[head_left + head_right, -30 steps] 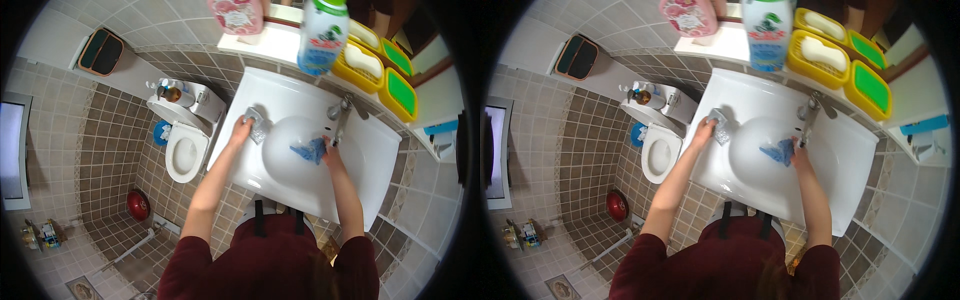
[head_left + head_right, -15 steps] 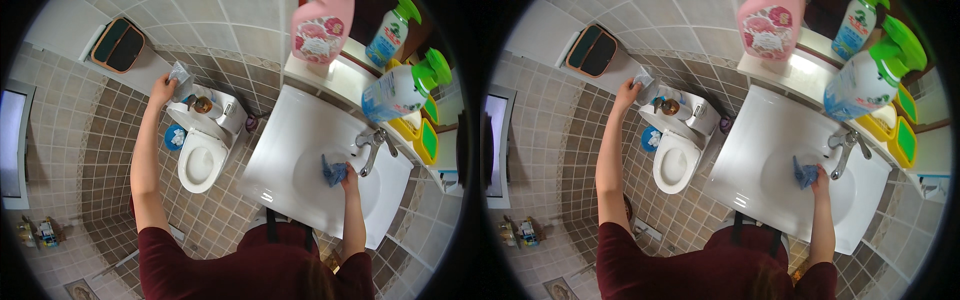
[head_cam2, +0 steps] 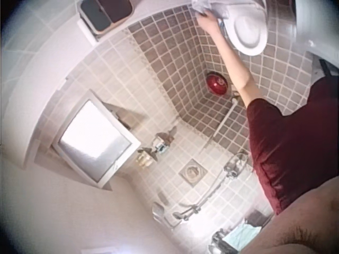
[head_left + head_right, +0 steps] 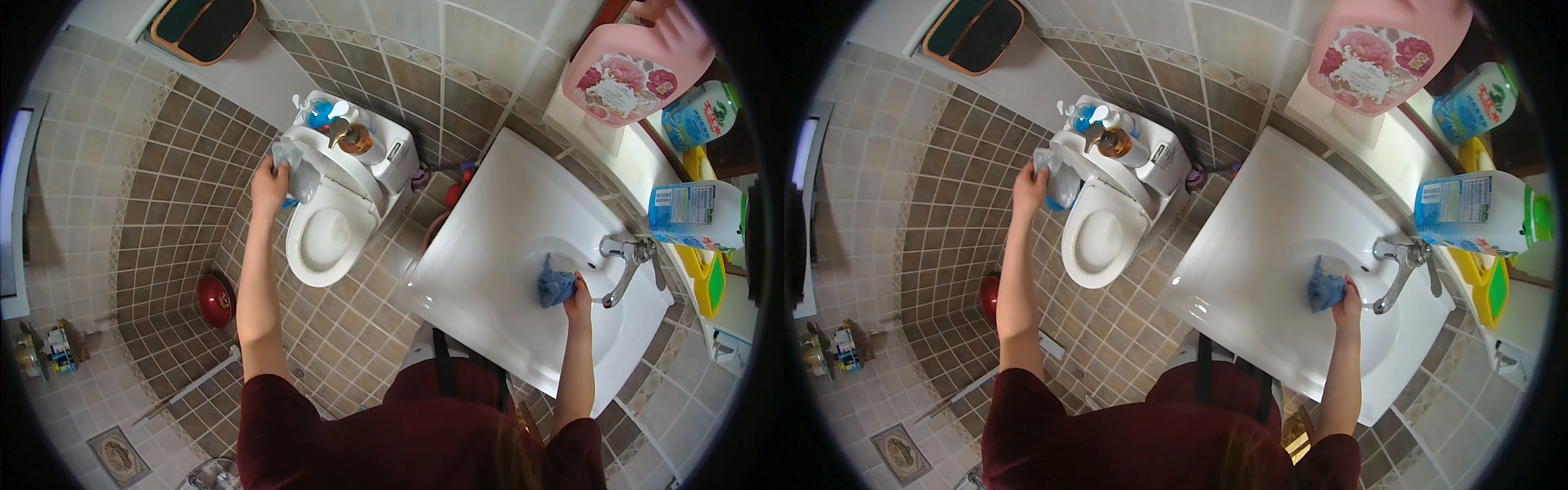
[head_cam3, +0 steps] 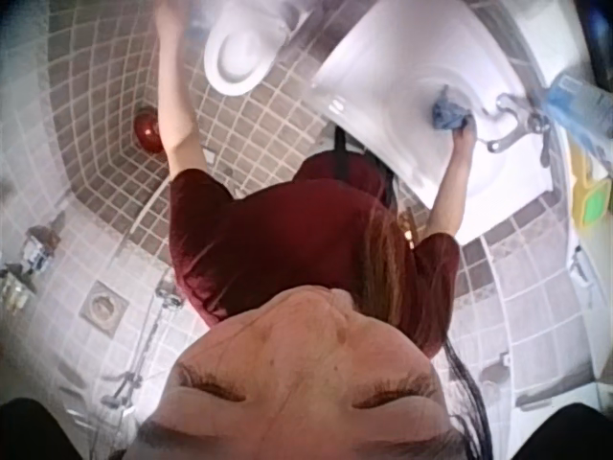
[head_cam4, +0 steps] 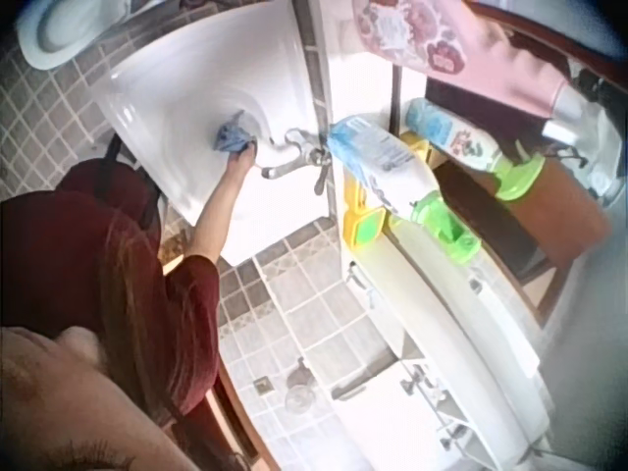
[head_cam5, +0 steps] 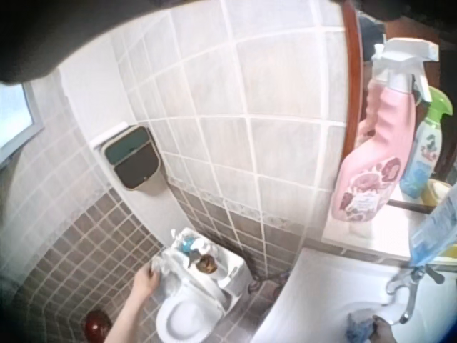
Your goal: The person cleans a bathroom sink and vanity area. They wipe the sink basin, faucet, and surrounding counter with a blue cloth, then kneel to wipe the cabinet doors and lower surfaces.
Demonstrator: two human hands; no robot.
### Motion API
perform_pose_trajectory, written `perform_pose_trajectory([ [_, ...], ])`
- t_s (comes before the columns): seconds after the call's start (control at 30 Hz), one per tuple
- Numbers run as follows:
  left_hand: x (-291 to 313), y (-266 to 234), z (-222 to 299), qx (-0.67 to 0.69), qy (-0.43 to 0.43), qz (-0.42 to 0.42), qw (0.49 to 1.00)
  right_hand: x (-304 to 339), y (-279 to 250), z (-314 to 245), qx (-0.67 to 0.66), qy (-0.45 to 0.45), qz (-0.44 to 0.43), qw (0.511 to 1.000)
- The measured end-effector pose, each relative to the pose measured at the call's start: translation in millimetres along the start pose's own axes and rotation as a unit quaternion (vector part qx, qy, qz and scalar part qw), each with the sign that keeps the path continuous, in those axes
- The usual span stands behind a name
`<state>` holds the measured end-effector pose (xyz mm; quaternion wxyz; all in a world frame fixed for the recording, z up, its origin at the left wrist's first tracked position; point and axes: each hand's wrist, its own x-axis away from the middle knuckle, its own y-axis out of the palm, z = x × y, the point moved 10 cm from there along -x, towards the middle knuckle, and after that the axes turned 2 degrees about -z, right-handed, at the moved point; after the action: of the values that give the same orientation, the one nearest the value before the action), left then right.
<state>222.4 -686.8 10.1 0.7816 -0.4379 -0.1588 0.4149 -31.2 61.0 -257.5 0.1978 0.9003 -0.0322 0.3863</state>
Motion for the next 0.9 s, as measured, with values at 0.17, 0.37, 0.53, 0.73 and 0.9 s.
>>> perform_pose_trajectory([
  [0.17, 67, 15, -5, -0.068, 0.024, 0.015, 0.997, -3, 4, -5, 0.024, -0.013, 0.001, 1.0],
  [0.37, 112, 41, 105, -0.079, 0.146, -0.031, 0.986, 10, -2, -19, 0.023, -0.03, 0.016, 0.999],
  [0.53, 121, 91, 152, 0.097, 0.105, -0.126, 0.982, 21, -5, -24, -0.012, -0.036, 0.022, 0.999],
  [0.73, 118, 142, 264, 0.196, 0.185, -0.169, 0.948, 38, -7, -35, -0.09, -0.029, 0.007, 0.995],
  [0.9, 144, 222, 316, 0.039, 0.292, -0.127, 0.947, 23, -10, -36, -0.082, -0.036, -0.089, 0.992],
])
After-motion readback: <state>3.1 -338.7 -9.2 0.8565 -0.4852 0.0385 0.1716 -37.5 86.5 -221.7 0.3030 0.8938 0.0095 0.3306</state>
